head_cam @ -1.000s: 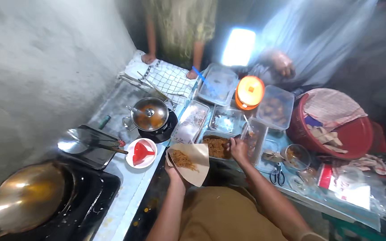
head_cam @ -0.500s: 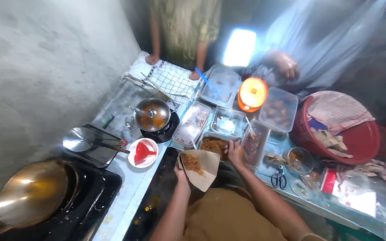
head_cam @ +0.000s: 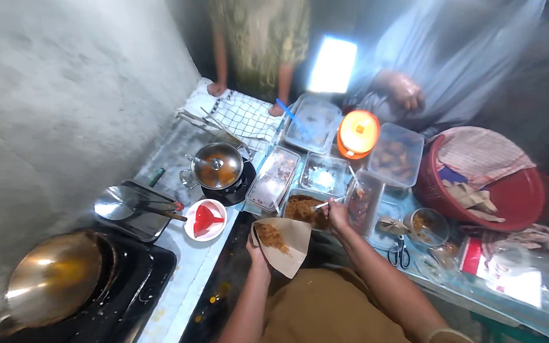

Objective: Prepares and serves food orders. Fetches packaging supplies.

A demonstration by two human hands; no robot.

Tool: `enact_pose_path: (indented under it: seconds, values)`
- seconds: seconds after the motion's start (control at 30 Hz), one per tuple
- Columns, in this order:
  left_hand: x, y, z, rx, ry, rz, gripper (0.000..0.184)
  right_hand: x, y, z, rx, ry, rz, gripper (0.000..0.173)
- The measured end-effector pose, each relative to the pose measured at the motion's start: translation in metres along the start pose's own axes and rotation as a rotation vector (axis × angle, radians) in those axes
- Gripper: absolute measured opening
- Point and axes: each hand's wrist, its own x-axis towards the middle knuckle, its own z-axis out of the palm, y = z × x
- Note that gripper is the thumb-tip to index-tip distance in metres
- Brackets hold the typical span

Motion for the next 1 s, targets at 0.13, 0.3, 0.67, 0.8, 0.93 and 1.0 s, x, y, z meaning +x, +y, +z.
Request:
enact_pose_path:
  seconds: [0.13, 0.3, 0.67, 0.8, 0.93, 1.0]
  values:
    - [0.001, 0.002, -0.009, -0.029, 0.025, 0.045, 0.04, -0.007, -0.011, -0.01, 0.142, 0.002, 0.02, 0.041]
    - [0.005, 0.007, -0.017, 0.031, -0.016, 0.066, 0.04, -0.013, -0.022, -0.016, 0.01, 0.108, -0.169, 0.04]
    - [0.016, 0.007, -0.006, -0.016, -0.145, 0.036, 0.037, -0.001, -0.011, 0.026, -0.673, 0.0, -0.327, 0.044]
    - [0.013, 0.01, -0.003, -0.005, -0.175, 0.037, 0.037, 0.004, -0.007, 0.023, -0.578, -0.002, -0.226, 0.046]
    - [0.015, 0.009, -0.006, -0.038, -0.197, 0.031, 0.036, -0.001, 0.001, 0.024, -0.352, 0.015, -0.101, 0.046]
    - [0.014, 0.009, -0.007, -0.06, -0.195, 0.016, 0.036, -0.004, 0.003, 0.023, -0.192, 0.068, -0.056, 0.044]
